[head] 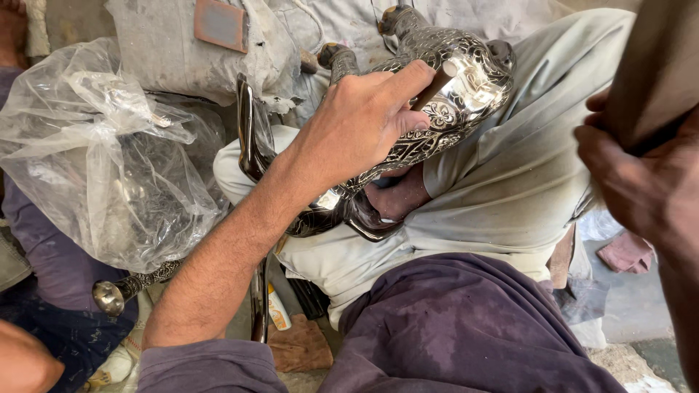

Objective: The person holds a silver-colored metal peacock figurine on their lap and uses a small metal punch and a wooden mallet to engrave decorative patterns into the surface. The person repeatedly taps the punch with the mallet to create fine lines and details on the figurine's body.

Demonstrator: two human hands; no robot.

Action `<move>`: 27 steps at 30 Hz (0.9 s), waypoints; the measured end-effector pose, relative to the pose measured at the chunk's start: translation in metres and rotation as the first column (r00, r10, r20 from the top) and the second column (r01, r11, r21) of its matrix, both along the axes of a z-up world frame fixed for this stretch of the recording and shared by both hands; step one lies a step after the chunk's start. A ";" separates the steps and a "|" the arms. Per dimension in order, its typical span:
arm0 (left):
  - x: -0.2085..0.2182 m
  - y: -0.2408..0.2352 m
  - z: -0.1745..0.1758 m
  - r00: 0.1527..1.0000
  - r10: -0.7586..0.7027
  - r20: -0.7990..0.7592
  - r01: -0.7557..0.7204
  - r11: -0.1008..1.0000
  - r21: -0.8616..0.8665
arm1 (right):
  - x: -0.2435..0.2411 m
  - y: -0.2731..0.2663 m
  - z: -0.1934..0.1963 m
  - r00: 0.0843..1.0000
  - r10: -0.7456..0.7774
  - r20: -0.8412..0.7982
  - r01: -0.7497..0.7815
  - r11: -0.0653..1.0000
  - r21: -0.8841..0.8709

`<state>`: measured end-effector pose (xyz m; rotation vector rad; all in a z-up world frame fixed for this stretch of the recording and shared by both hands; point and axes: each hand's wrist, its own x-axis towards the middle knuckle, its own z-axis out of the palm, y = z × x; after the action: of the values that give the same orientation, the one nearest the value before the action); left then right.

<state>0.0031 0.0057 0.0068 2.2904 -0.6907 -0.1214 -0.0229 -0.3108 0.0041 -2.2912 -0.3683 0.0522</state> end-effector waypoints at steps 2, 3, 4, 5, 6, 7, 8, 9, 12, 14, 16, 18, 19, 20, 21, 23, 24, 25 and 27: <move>0.001 -0.001 0.000 1.000 -0.005 -0.010 0.005 1.000 0.009 | -0.002 0.000 0.000 0.995 0.048 0.090 -0.025 0.969 -0.247; 0.001 -0.001 0.001 1.000 -0.005 -0.013 0.006 1.000 0.015 | -0.003 0.002 -0.001 0.996 0.029 0.082 -0.009 0.974 -0.228; 0.001 -0.001 0.003 1.000 -0.002 -0.011 0.002 1.000 0.027 | -0.003 0.002 0.001 0.997 0.009 0.074 0.007 0.978 -0.210; 0.000 -0.001 0.003 1.000 -0.001 -0.011 0.001 0.999 0.038 | -0.004 0.004 0.000 0.996 -0.074 -0.045 0.076 0.996 0.042; 0.001 -0.002 0.004 1.000 0.001 -0.010 0.000 0.999 0.049 | -0.004 0.005 0.001 0.976 -0.121 -0.181 0.170 0.944 0.282; 0.000 -0.002 0.005 1.000 -0.004 0.000 0.004 0.999 0.046 | -0.005 0.005 0.002 0.984 -0.112 -0.137 0.129 0.984 0.126; 0.000 -0.002 0.005 1.000 -0.009 0.010 0.009 0.999 0.043 | -0.005 0.005 0.004 0.991 -0.095 -0.096 0.092 0.995 -0.036; 0.000 -0.002 0.007 1.000 -0.012 0.023 0.011 0.999 0.041 | -0.005 0.005 0.006 0.996 -0.069 -0.058 0.056 0.979 -0.196; 0.002 -0.005 0.008 0.996 0.013 -0.093 -0.006 0.997 0.076 | -0.003 0.006 0.011 1.000 -0.025 -0.008 0.024 0.996 -0.085; 0.000 -0.006 0.009 0.997 0.012 -0.076 -0.006 0.997 0.071 | -0.005 0.006 0.015 0.993 -0.086 -0.079 0.081 0.994 -0.068; 0.001 -0.006 0.010 0.998 0.007 -0.057 -0.003 0.998 0.068 | -0.005 0.008 0.019 0.997 -0.079 0.003 0.079 0.985 -0.153; 0.002 -0.005 0.011 0.999 0.002 -0.044 0.001 0.998 0.067 | -0.006 0.011 0.023 0.994 -0.045 0.097 0.066 0.972 -0.225; 0.002 -0.005 0.011 0.999 -0.003 -0.040 0.005 0.998 0.068 | -0.007 0.012 0.025 0.995 -0.058 0.080 0.074 0.976 -0.205; 0.002 -0.005 0.011 0.999 -0.007 -0.035 0.010 0.998 0.069 | -0.007 0.014 0.028 0.989 -0.130 -0.067 0.125 0.990 -0.071; 0.002 -0.005 0.011 0.999 -0.014 -0.031 0.016 0.997 0.071 | -0.007 0.015 0.030 0.959 -0.177 -0.222 0.194 0.979 0.057; 0.003 -0.004 0.010 1.000 -0.016 -0.025 0.018 0.997 0.073 | -0.008 0.018 0.033 0.991 -0.033 0.126 0.070 0.951 -0.301; 0.003 -0.004 0.010 1.000 -0.017 -0.022 0.019 0.997 0.075 | -0.008 0.019 0.033 0.992 -0.047 0.119 0.082 0.950 -0.301; 0.003 -0.004 0.010 0.999 -0.017 -0.035 0.020 0.997 0.079 | -0.009 0.019 0.034 0.992 -0.063 0.111 0.094 0.948 -0.303; 0.003 -0.004 0.008 0.998 -0.015 -0.065 0.020 0.996 0.087 | -0.013 0.019 0.032 0.926 -0.249 -0.283 0.269 0.963 0.032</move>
<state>0.0063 0.0013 0.0153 2.3534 -0.6848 -0.2366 -0.0356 -0.2916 0.0359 -2.2046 0.0790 0.2203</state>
